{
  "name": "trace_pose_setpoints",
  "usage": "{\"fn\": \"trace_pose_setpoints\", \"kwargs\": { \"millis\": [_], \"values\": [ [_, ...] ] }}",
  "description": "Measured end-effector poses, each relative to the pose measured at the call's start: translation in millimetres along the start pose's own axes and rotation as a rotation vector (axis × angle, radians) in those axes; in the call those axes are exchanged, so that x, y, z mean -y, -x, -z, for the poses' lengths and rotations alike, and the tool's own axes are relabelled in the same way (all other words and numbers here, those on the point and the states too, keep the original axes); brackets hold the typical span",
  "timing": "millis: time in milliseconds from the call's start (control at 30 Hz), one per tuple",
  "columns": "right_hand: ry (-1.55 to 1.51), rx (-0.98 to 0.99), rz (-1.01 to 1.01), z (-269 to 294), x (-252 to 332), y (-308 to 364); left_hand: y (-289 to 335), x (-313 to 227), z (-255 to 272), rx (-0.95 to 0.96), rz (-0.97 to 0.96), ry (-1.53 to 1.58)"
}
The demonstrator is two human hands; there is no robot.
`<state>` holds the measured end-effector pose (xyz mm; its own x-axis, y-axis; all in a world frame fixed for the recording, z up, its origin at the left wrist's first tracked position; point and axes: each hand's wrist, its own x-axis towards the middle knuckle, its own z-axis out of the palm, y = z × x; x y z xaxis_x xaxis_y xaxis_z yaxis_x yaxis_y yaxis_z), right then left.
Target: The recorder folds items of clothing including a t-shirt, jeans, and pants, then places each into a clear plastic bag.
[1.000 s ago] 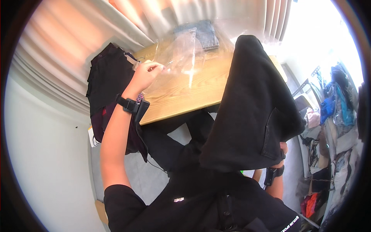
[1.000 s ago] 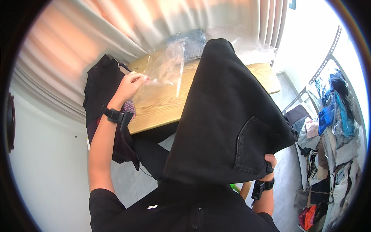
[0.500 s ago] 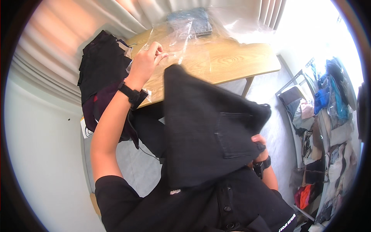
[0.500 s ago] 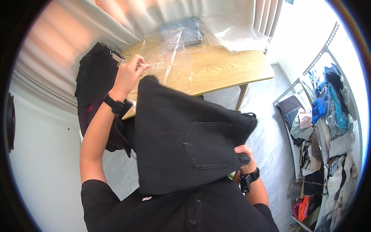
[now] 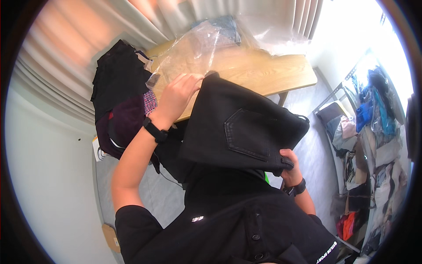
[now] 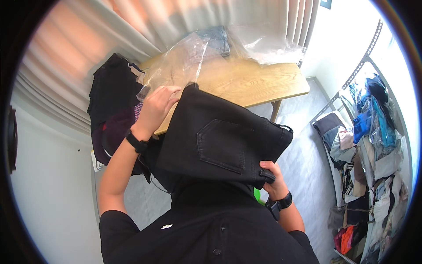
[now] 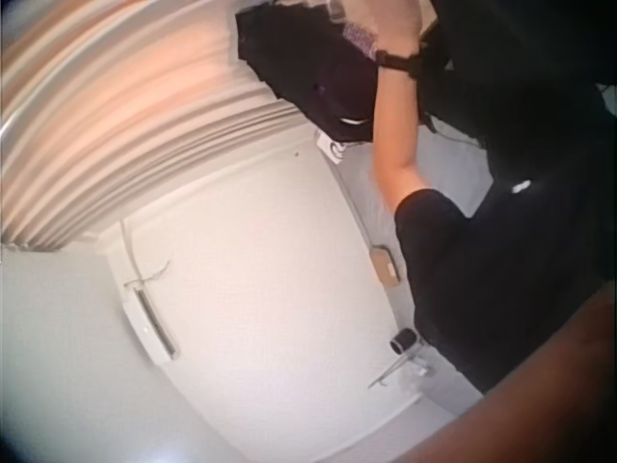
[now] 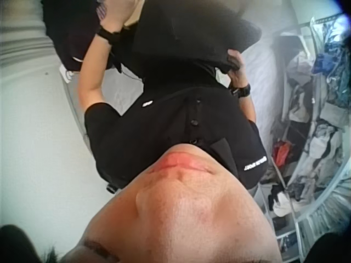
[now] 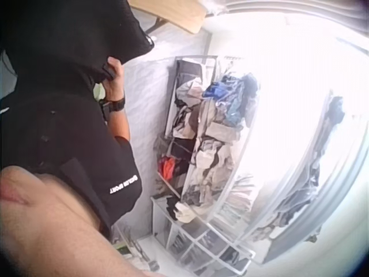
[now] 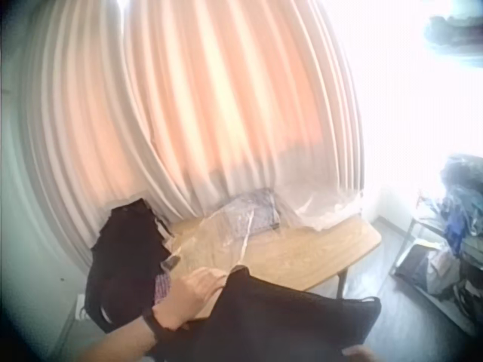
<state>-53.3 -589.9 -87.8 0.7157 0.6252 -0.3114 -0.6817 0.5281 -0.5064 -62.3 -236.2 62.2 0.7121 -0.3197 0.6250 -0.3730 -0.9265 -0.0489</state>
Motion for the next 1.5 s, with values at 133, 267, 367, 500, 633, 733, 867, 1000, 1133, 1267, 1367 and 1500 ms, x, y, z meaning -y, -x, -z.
{"fn": "trace_pose_setpoints", "kwargs": {
  "millis": [133,267,367,500,633,733,867,1000,1133,1267,1367,1500],
  "values": [
    [0.024,-0.097,0.168,-23,2,-4,4,-9,1,0.069,0.228,0.12],
    [0.054,-0.059,0.236,-38,7,-25,2,-13,1,0.019,0.319,0.274],
    [0.014,0.018,0.107,-33,9,-45,2,-12,5,0.032,0.353,0.307],
    [-0.02,0.089,0.071,-36,10,-59,3,-11,8,-0.076,0.205,-0.042],
    [0.057,0.041,0.166,-57,6,-67,48,33,-22,-0.114,0.414,-0.183],
    [0.059,0.033,0.166,-65,2,-77,64,58,-38,0.185,0.723,-0.168],
    [0.076,0.052,0.185,-58,7,-93,64,58,-44,0.087,0.643,0.007],
    [0.106,0.112,0.046,-48,22,-115,69,79,-74,0.016,0.526,0.127],
    [0.088,0.091,-0.042,-52,24,-130,75,106,-108,0.115,0.623,-0.051],
    [0.074,0.055,-0.069,-39,24,-140,72,100,-112,0.305,0.642,-0.084],
    [0.042,0.049,-0.109,-30,21,-141,67,82,-102,0.24,0.512,-0.19],
    [-0.032,0.069,-0.155,-17,16,-149,57,71,-80,0.027,0.47,-0.123]
  ]
}}
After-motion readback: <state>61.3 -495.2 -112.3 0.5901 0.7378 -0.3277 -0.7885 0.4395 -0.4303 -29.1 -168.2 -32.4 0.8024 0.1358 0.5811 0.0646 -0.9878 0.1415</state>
